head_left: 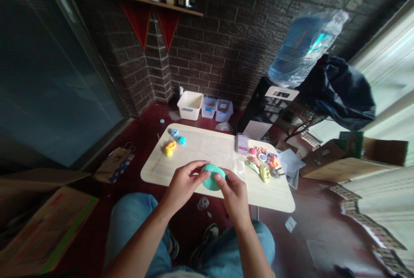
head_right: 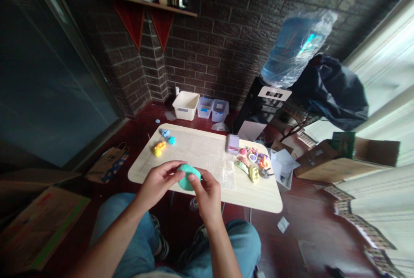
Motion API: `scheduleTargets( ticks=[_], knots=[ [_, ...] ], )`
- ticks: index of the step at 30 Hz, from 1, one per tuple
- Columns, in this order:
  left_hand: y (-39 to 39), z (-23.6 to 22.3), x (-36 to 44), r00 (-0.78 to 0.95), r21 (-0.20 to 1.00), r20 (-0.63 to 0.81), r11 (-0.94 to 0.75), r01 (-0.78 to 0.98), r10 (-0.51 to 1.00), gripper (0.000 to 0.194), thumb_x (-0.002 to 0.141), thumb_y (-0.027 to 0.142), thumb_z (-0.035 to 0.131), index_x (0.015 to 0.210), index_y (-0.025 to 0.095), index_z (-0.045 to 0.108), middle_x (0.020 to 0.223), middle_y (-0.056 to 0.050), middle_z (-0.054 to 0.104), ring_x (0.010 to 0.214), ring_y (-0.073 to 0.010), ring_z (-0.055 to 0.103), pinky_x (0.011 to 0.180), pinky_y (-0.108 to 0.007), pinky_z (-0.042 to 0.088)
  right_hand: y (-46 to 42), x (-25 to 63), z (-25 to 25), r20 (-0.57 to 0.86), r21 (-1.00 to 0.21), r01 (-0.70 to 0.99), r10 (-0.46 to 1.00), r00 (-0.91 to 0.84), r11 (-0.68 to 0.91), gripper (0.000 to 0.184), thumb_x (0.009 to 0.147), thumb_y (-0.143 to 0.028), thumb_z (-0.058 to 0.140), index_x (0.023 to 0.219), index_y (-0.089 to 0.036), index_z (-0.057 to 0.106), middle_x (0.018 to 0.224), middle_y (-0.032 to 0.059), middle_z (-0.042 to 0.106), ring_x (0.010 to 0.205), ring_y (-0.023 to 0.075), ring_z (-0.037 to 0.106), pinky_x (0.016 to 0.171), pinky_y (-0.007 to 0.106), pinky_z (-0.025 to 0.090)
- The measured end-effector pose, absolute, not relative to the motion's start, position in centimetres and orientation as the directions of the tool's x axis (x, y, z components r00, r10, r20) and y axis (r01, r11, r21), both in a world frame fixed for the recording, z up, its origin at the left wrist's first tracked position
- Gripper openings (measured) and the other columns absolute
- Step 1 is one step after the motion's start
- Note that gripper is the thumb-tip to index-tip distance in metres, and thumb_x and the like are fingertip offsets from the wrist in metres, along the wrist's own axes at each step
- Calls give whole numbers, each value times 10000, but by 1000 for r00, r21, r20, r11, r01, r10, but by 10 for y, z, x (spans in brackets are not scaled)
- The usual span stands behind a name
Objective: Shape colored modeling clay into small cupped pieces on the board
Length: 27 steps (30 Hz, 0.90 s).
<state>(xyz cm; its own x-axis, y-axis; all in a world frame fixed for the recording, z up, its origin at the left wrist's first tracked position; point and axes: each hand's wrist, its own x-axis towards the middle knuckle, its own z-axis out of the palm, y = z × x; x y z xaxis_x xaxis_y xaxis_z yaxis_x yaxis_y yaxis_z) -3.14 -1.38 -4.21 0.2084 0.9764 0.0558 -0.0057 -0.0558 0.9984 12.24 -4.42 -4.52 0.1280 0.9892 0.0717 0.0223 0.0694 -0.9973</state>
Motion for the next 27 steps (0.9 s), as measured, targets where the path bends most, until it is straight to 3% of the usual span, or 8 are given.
scheduleTargets(
  ticks=[3, 6, 10, 13, 15, 18, 21, 27],
  knots=[
    [-16, -40, -32, 248, 995, 83, -96, 38, 965, 372, 859, 383, 650, 1170, 181, 669, 1104, -78, 723, 982, -195, 684, 826, -268, 551, -45, 125, -43, 135, -973, 201, 986, 98, 113, 257, 888, -405, 609, 943, -175, 710, 839, 47, 719, 776, 183, 632, 700, 272, 482],
    [-16, -39, -31, 218, 960, 182, -221, 171, 959, 262, 901, 356, 596, 1067, 185, 707, 1072, -71, 736, 987, -185, 682, 851, -260, 528, -46, 122, -42, 269, -894, 396, 958, 95, 211, 240, 924, -379, 563, 857, -177, 673, 728, 19, 647, 676, 155, 575, 637, 258, 438],
    [-16, -39, -29, 197, 866, 338, -386, 318, 920, 188, 925, 293, 562, 980, 177, 699, 962, -58, 742, 886, -163, 681, 800, -249, 512, -48, 118, -41, 388, -815, 505, 915, 109, 285, 253, 942, -339, 532, 766, -180, 619, 658, -4, 564, 618, 137, 518, 594, 252, 395],
    [-16, -36, -28, 213, 813, 408, -459, 358, 888, 167, 927, 262, 553, 947, 167, 689, 926, -59, 737, 869, -160, 677, 791, -246, 506, -48, 118, -39, 353, -852, 449, 929, 113, 269, 257, 936, -349, 540, 770, -179, 638, 670, 3, 590, 638, 139, 536, 608, 253, 412],
    [-17, -34, -28, 189, 816, 420, -461, 349, 887, 164, 924, 264, 561, 973, 170, 686, 948, -57, 739, 885, -159, 678, 807, -243, 508, -48, 119, -38, 266, -922, 317, 959, 101, 222, 222, 913, -381, 579, 889, -180, 669, 763, 21, 655, 701, 150, 580, 642, 254, 451],
    [-19, -29, -28, 139, 868, 379, -403, 290, 915, 183, 916, 291, 575, 1025, 187, 678, 989, -46, 738, 866, -150, 681, 784, -231, 519, -46, 118, -37, 113, -989, 105, 992, 53, 107, 312, 858, -439, 650, 1022, -173, 650, 809, 33, 693, 699, 157, 618, 619, 253, 494],
    [-22, -23, -29, 165, 896, 323, -358, 264, 932, 199, 912, 315, 580, 1041, 191, 666, 971, -37, 733, 852, -148, 676, 769, -229, 522, -46, 115, -37, 41, -998, 51, 998, 43, 39, 308, 851, -464, 652, 891, -159, 644, 669, 13, 653, 599, 143, 612, 548, 236, 490],
    [-23, -16, -37, 252, 863, 306, -379, 334, 918, 195, 900, 359, 589, 973, 190, 653, 904, -22, 715, 830, -152, 655, 764, -237, 508, -50, 113, -36, 30, -999, 22, 999, 41, 29, 338, 836, -486, 661, 751, -163, 612, 611, -21, 560, 551, 120, 563, 521, 229, 491]
  ],
)
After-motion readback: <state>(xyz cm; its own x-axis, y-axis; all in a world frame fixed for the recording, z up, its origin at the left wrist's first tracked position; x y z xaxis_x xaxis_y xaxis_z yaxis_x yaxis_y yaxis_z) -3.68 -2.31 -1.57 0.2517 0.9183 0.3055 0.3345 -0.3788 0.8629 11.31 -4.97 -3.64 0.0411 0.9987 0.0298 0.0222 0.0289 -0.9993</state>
